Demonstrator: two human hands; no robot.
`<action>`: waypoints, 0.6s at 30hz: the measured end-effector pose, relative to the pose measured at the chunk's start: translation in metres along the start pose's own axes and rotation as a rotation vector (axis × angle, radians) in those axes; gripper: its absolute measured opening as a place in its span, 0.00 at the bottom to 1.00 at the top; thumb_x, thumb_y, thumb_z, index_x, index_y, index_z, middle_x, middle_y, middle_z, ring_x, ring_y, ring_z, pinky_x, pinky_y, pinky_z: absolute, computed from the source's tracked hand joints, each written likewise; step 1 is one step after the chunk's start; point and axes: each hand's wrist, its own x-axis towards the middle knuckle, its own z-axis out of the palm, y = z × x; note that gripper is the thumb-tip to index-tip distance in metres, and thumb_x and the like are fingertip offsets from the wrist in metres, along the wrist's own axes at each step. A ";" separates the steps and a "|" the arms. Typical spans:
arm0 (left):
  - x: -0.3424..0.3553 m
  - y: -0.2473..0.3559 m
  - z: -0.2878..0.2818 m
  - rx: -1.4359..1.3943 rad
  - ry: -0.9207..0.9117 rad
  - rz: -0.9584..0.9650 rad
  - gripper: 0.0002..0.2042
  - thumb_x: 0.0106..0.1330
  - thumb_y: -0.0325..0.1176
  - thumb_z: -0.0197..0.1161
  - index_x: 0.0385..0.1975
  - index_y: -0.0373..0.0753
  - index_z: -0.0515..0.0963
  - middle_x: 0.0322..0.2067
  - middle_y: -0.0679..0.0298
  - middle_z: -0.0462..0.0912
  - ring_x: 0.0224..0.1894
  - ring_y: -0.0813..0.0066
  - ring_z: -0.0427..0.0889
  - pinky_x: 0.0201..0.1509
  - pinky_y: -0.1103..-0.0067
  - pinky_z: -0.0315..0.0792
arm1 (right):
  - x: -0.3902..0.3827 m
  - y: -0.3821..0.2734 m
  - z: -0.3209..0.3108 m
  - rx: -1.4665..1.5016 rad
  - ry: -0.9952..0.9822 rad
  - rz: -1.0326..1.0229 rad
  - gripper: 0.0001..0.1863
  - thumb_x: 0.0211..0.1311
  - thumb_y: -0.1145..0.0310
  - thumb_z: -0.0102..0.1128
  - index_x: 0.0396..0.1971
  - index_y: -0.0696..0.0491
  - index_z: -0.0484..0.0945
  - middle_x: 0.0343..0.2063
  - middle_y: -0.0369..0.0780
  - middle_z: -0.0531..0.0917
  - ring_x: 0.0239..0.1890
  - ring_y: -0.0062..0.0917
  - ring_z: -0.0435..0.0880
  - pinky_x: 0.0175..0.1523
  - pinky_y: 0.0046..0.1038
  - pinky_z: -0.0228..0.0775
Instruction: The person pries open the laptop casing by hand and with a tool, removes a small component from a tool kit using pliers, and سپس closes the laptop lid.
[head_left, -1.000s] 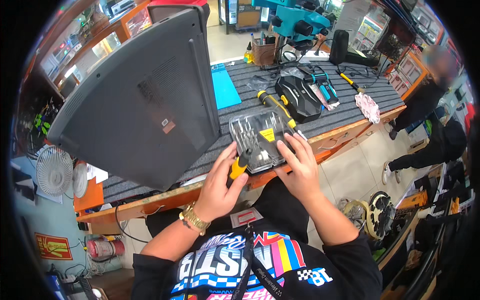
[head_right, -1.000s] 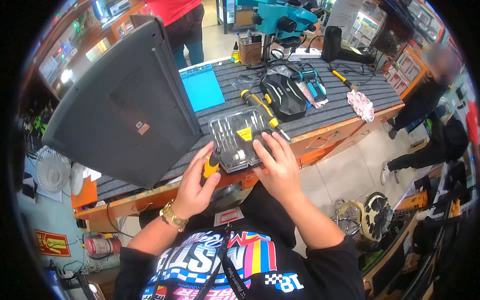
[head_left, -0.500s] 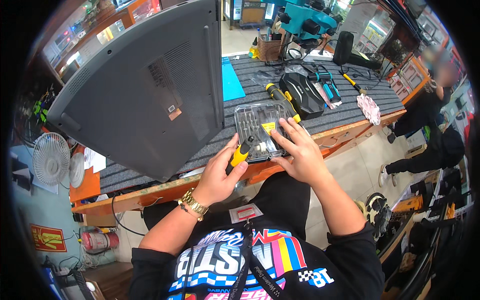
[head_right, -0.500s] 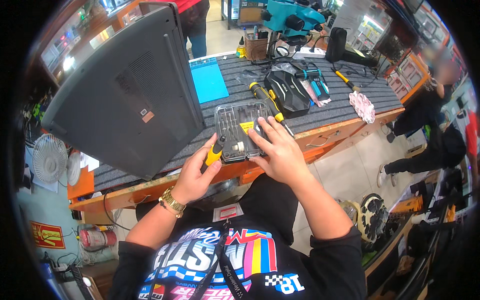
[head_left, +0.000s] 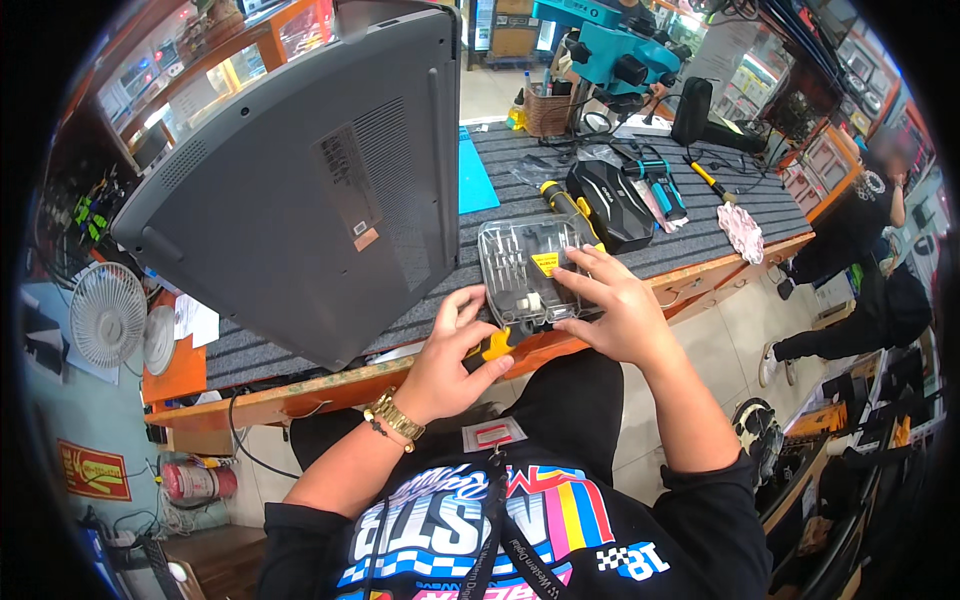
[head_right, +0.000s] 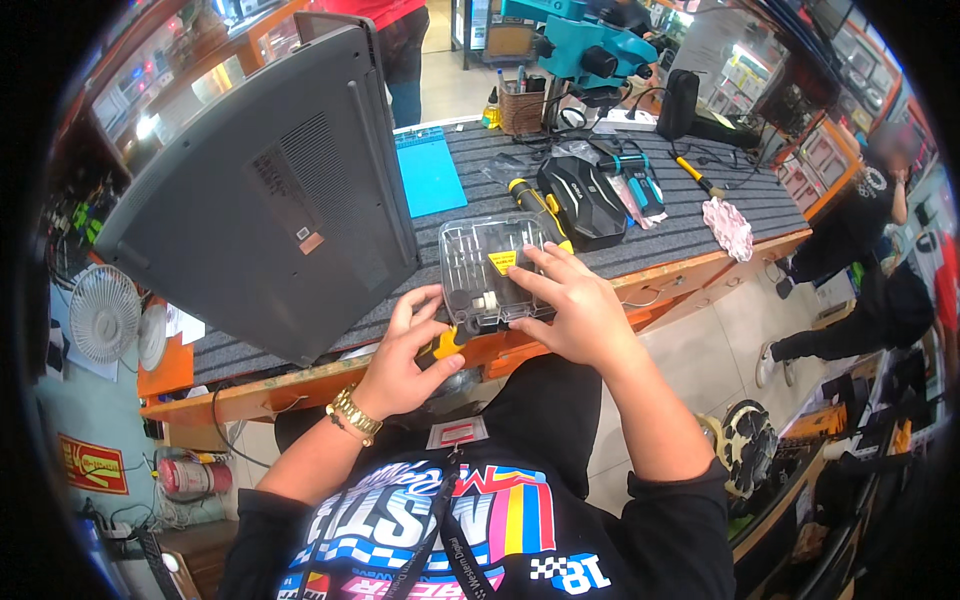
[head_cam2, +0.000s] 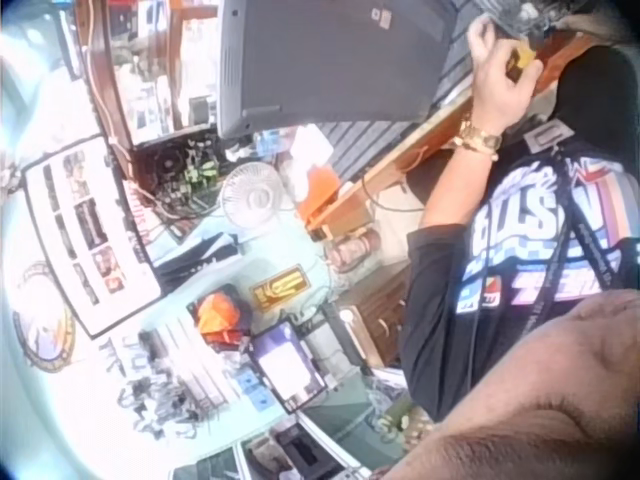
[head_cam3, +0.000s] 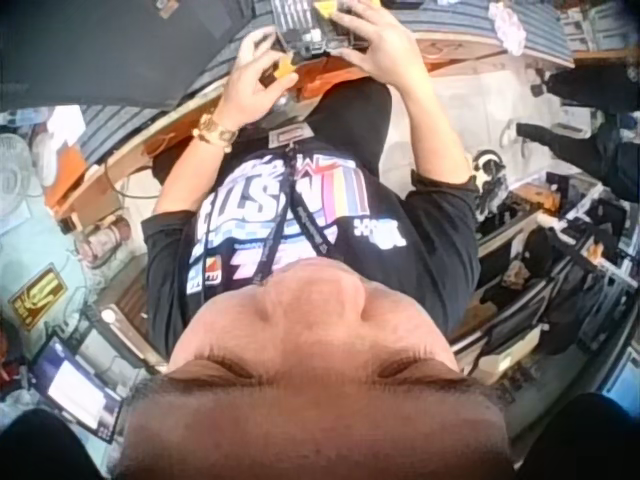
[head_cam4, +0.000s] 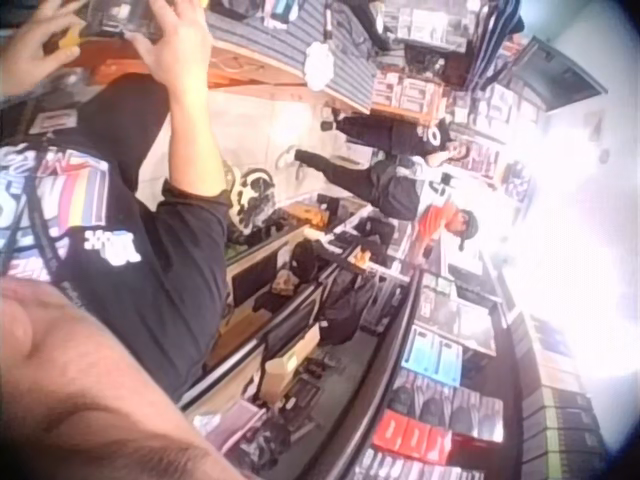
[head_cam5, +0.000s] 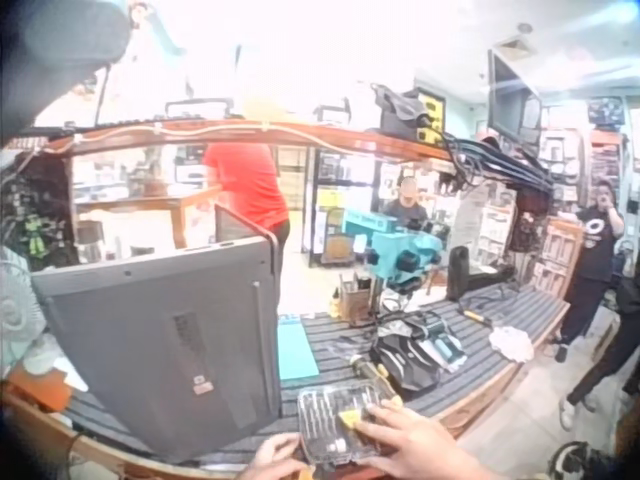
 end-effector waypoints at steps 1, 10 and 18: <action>-0.002 0.002 0.002 0.011 0.008 -0.002 0.17 0.71 0.32 0.78 0.55 0.31 0.85 0.81 0.40 0.58 0.84 0.34 0.64 0.82 0.56 0.66 | -0.001 0.002 0.003 -0.021 -0.005 -0.028 0.36 0.52 0.56 0.88 0.65 0.43 0.88 0.70 0.48 0.84 0.73 0.50 0.81 0.74 0.47 0.78; -0.004 0.004 0.011 0.167 0.044 0.021 0.17 0.61 0.22 0.80 0.50 0.27 0.87 0.83 0.32 0.59 0.81 0.33 0.70 0.82 0.56 0.69 | -0.003 0.004 0.012 -0.114 0.026 -0.156 0.36 0.62 0.50 0.80 0.69 0.47 0.84 0.69 0.51 0.83 0.71 0.54 0.82 0.76 0.48 0.76; -0.002 0.011 0.023 0.369 -0.022 0.061 0.25 0.59 0.26 0.82 0.59 0.33 0.89 0.83 0.31 0.57 0.79 0.31 0.71 0.80 0.54 0.69 | -0.021 0.016 0.022 -0.073 0.113 -0.131 0.36 0.61 0.51 0.81 0.69 0.47 0.83 0.71 0.49 0.81 0.73 0.55 0.79 0.76 0.50 0.74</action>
